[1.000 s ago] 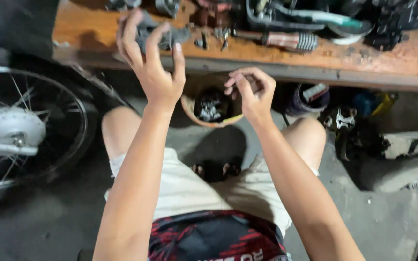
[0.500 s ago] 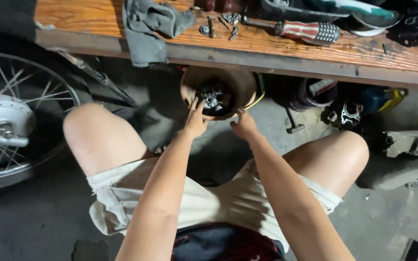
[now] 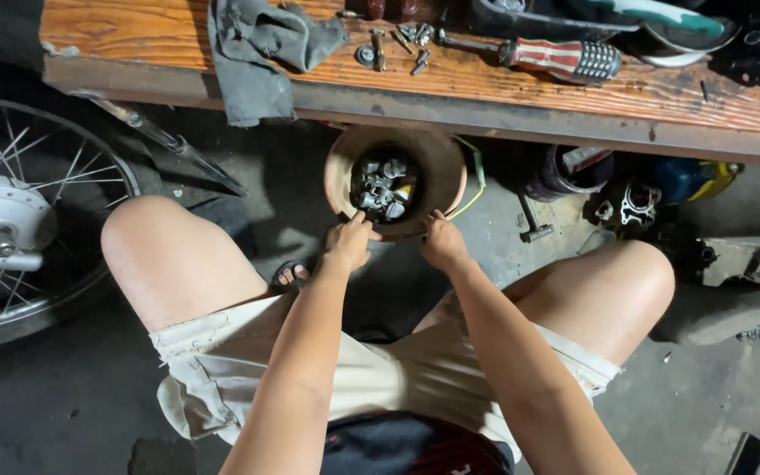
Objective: A person is cleaning and organizing various small motorcycle carburetor components on a workbench and then into a bowl on the floor.
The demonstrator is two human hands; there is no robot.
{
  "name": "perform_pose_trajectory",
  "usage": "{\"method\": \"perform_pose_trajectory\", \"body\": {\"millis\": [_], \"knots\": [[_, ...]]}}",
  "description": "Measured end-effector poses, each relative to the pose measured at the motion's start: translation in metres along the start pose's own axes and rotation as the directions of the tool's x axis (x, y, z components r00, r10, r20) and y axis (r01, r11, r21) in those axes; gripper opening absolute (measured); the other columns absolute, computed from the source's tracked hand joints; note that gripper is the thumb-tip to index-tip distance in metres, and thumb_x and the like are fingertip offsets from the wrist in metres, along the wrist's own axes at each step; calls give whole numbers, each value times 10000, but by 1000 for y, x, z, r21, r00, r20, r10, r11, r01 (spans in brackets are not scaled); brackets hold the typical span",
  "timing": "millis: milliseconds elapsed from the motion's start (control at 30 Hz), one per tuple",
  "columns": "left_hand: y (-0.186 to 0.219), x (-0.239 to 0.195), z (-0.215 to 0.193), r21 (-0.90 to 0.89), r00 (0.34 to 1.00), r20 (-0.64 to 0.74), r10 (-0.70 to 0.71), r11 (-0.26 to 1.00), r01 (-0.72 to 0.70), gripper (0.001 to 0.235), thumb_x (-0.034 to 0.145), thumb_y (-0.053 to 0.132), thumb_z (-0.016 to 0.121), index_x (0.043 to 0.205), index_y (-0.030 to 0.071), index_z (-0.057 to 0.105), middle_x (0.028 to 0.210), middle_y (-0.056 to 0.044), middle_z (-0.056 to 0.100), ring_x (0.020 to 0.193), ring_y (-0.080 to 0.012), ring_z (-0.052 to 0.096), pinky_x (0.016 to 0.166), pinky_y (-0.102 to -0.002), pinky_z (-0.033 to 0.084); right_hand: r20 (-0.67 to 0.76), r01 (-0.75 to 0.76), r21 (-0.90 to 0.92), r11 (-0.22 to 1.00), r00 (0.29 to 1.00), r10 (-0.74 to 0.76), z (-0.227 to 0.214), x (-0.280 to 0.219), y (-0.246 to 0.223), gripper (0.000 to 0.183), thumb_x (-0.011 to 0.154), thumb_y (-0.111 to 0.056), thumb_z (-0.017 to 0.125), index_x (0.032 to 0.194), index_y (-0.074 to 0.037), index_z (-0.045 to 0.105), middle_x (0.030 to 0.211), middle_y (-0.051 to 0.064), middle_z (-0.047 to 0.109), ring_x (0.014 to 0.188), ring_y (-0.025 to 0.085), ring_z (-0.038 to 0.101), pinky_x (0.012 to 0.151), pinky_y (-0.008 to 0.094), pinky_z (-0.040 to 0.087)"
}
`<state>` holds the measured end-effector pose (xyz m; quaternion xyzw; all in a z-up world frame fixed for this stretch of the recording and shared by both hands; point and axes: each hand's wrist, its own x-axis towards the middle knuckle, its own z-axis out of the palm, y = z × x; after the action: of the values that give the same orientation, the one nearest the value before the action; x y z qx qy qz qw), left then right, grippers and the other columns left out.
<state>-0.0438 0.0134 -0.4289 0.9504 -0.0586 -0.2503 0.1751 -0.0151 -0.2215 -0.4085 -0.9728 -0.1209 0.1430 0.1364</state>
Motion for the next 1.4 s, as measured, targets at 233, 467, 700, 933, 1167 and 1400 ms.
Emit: {"method": "perform_pose_trajectory", "body": {"millis": [233, 467, 700, 933, 1167, 1400], "knots": [[18, -15, -30, 77, 994, 93, -52, 996, 45, 297, 854, 343, 628, 996, 146, 799, 1063, -48, 779, 1049, -274, 748, 863, -423, 604, -644, 95, -639, 763, 478, -598, 77, -4, 45, 186, 783, -315, 507, 712, -150, 460, 674, 47, 356, 546, 247, 423, 507, 374, 388], [7, 2, 4, -119, 940, 297, -170, 970, 213, 431, 853, 350, 719, 1126, 18, 756, 1206, -201, 736, 1191, -375, 678, 929, -498, 591, 195, -18, -32, 999, 981, 24, 44, -28, 25, 352, 692, -396, 605, 828, -134, 798, 751, 151, 740, 792, 363, 741, 727, 473, 603], [-14, 20, 29, -348, 971, -44, -236, 915, 207, 247, 816, 209, 759, 1038, 102, 786, 1023, -194, 755, 1047, -377, 730, 829, -469, 618, -105, -299, 171, 939, 942, 319, -15, -8, 14, 272, 827, -315, 683, 918, -59, 680, 810, 219, 703, 811, 448, 728, 709, 586, 599], [3, -18, -40, -363, 748, -466, -473, 873, 326, 534, 780, 193, 819, 1231, 71, 560, 1186, -156, 543, 1153, -383, 572, 939, -498, 533, -57, -462, 680, 569, 741, 669, 6, -12, 43, 969, 815, -231, 870, 1518, -59, 226, 1311, 331, 557, 1236, 489, 595, 1048, 557, 524], [-61, 13, 21, -822, 746, -190, -638, 519, 234, 411, 781, 72, 721, 1162, 66, 566, 1064, -204, 718, 1106, -365, 692, 867, -449, 577, 229, -436, 895, 98, 637, 736, 59, 0, 70, 462, 716, -227, 898, 1059, 16, 708, 945, 228, 680, 905, 367, 697, 793, 493, 553], [-46, 0, -12, -828, 713, -325, -622, 552, 104, 327, 703, 214, 788, 846, 0, 586, 766, -244, 663, 817, -367, 726, 639, -455, 528, 53, -359, 915, 184, 558, 828, -18, -16, 40, 189, 798, -238, 783, 770, -114, 643, 749, 114, 639, 723, 246, 657, 652, 390, 500]]}}
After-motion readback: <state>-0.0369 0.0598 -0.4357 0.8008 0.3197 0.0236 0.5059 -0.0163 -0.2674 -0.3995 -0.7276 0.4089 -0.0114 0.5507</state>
